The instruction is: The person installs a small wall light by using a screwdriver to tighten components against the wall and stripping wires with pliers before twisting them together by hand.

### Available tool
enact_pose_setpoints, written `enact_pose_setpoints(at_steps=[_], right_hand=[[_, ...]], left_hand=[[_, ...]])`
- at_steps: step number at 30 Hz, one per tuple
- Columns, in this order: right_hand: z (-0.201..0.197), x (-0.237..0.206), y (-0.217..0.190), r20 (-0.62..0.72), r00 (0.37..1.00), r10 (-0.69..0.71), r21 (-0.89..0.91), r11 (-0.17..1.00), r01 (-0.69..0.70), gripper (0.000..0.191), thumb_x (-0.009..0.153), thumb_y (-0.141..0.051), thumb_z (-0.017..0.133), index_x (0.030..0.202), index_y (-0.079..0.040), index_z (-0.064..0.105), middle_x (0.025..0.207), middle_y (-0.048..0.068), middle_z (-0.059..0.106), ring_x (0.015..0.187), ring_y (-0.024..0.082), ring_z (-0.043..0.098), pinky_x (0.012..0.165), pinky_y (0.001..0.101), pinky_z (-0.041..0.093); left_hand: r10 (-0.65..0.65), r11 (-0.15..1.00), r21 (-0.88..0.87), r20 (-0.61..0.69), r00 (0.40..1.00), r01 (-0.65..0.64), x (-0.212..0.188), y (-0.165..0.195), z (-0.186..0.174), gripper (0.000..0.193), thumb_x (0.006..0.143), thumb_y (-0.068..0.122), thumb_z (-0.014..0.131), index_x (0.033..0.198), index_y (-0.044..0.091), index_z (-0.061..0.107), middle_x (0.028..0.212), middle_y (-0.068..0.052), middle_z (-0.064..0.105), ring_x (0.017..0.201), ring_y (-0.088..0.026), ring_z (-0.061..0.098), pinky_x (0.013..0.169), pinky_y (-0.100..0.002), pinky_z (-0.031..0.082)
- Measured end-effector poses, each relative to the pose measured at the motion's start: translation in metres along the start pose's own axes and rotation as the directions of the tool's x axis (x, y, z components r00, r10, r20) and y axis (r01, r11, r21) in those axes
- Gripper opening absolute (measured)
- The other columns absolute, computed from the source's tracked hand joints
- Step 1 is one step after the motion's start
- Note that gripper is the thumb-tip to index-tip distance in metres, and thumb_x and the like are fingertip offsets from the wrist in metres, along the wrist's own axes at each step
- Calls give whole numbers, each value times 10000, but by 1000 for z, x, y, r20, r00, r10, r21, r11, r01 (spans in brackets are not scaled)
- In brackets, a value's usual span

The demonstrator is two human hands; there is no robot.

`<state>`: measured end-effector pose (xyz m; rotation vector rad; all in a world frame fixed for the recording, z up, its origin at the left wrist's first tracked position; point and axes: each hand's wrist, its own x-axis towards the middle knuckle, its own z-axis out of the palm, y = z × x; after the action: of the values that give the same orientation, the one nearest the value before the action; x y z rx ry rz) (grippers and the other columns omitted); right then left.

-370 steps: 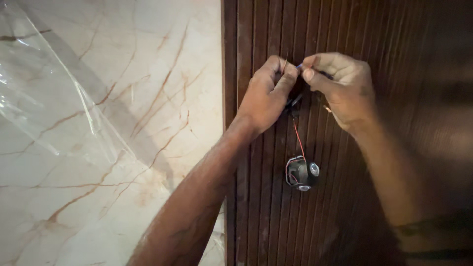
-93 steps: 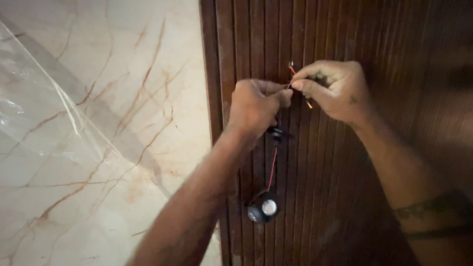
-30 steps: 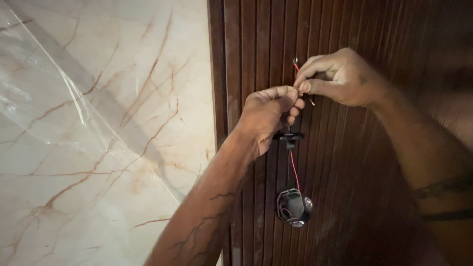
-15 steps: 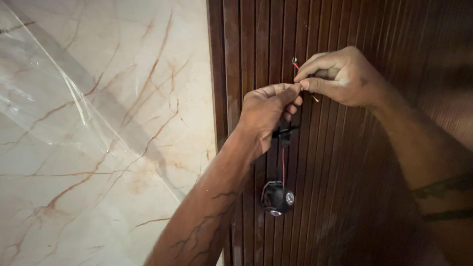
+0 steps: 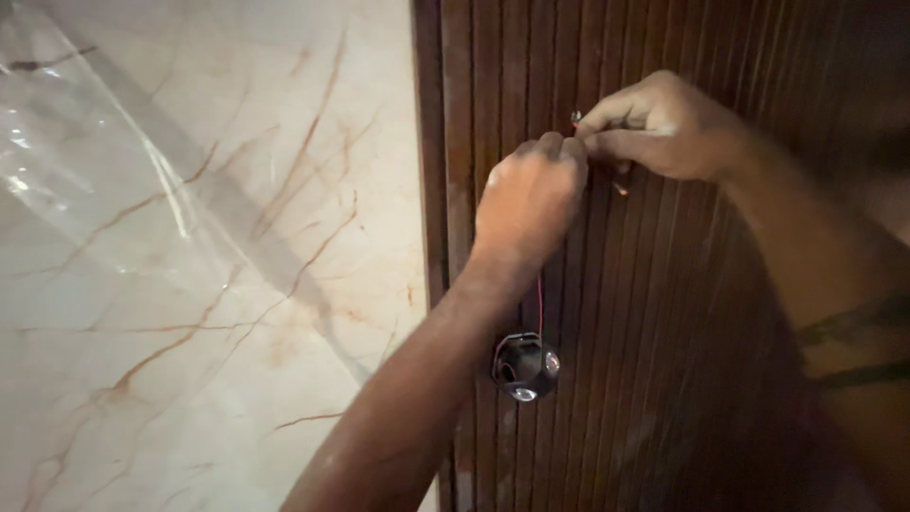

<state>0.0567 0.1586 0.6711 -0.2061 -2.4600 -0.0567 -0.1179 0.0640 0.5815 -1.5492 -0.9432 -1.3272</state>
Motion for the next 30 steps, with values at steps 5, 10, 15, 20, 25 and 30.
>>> enact_pose_setpoints(at_steps=[5,10,15,20,25,30], right_hand=[[5,-6,-5,-16,1000,11,-117,993,-13,237,932,-230,708,1075,-46,755,810,71,770,631,119,698,555,273,568],[11,-12,-7,-47,999,-24,-90,996,20,235,934,-233,711,1065,-44,760,808,73,771,626,129,692,553,275,565],[5,-9,-13,16,986,-163,-212,964,163,264,941,-263,699,1069,-40,761,843,93,778,677,163,733,590,294,581],[-4,7,-35,125,986,-114,-222,965,140,282,957,-273,680,1082,-32,758,924,113,778,749,180,743,662,324,593],[-5,18,-52,227,970,84,-272,962,-19,259,924,-277,685,1036,-68,788,836,105,802,651,219,702,620,358,563],[0,7,-43,155,988,14,-262,965,28,234,926,-252,679,1023,-63,776,787,86,778,632,206,683,594,350,540]], left_hand=[[-504,809,-229,206,839,542,-1,8,-10,249,896,255,777,821,18,766,687,-170,724,661,-292,723,643,-382,565],[-514,-104,-615,706,487,782,7,3,-11,206,970,124,670,860,-37,735,713,-87,715,555,-128,649,521,-264,549],[-612,-69,-745,557,562,664,2,9,3,114,934,41,687,869,-40,735,737,-115,729,580,-144,685,547,-267,589],[-86,989,-131,-176,981,64,-14,9,4,88,941,72,741,876,14,753,802,-136,729,674,-233,691,601,-370,563],[-370,744,-553,126,920,375,-16,-2,-3,99,930,78,707,992,27,765,872,-82,766,667,-147,743,584,-283,639],[-504,-58,-755,586,634,653,-10,0,-9,179,977,63,610,1007,-81,711,842,-153,741,671,-174,736,606,-296,672]])
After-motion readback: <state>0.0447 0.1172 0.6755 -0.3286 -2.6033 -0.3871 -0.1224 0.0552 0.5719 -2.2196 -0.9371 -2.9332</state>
